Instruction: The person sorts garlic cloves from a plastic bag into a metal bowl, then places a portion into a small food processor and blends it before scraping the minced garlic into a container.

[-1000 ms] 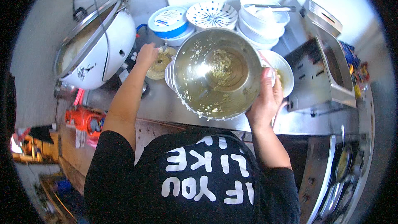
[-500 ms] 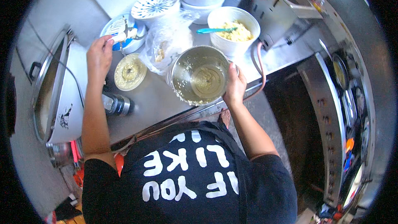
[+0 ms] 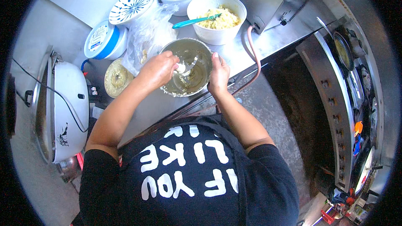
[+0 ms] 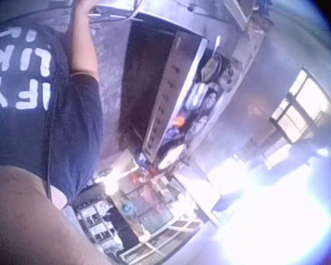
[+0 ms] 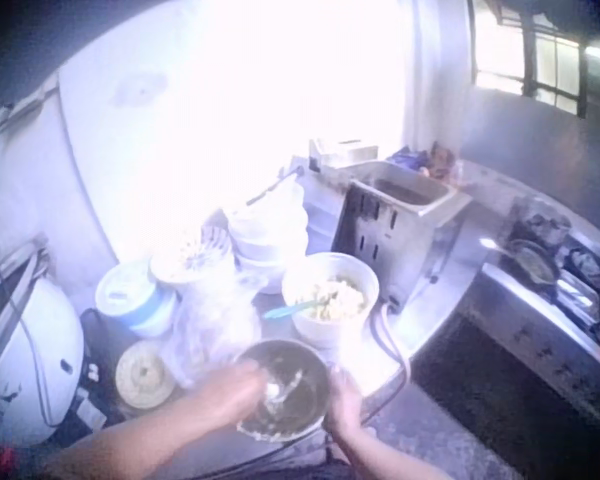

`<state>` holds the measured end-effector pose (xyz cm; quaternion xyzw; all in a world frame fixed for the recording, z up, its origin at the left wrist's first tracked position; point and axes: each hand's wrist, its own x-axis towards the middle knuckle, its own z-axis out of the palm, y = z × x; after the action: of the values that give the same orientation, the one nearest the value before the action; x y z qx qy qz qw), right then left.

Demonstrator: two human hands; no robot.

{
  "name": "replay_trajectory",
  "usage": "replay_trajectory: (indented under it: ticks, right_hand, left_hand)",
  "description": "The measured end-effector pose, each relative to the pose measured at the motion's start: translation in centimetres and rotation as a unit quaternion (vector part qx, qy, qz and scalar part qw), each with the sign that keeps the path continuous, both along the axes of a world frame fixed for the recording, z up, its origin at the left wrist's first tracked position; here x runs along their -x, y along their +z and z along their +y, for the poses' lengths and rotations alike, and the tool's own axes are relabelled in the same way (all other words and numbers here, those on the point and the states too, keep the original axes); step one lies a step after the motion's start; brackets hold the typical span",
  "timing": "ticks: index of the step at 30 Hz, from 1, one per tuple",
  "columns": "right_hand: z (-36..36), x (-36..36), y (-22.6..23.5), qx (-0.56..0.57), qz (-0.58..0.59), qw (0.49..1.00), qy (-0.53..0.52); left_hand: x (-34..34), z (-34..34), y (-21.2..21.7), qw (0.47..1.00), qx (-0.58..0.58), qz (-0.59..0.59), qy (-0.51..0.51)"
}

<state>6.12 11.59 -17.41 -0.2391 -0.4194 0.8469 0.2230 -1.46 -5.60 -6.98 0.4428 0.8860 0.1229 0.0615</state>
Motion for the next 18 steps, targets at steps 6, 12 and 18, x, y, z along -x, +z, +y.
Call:
replay_trajectory:
  ticks: [6, 12, 18]
  right_hand:
    - [1.6, 2.1, -0.5, -0.012, -0.008, 0.999, 0.04]
    - [3.4, 3.5, 0.3, -0.05, -0.009, 0.995, 0.089]
    - [7.6, 3.7, 0.1, -0.062, -0.019, 0.987, 0.145]
  left_hand:
    - [1.4, 1.7, -1.7, 0.999, 0.029, -0.014, -0.013]
    - [1.9, 4.2, -1.6, 0.998, 0.048, -0.046, 0.02]
    - [5.5, -2.4, 1.5, 0.936, -0.233, 0.019, 0.262]
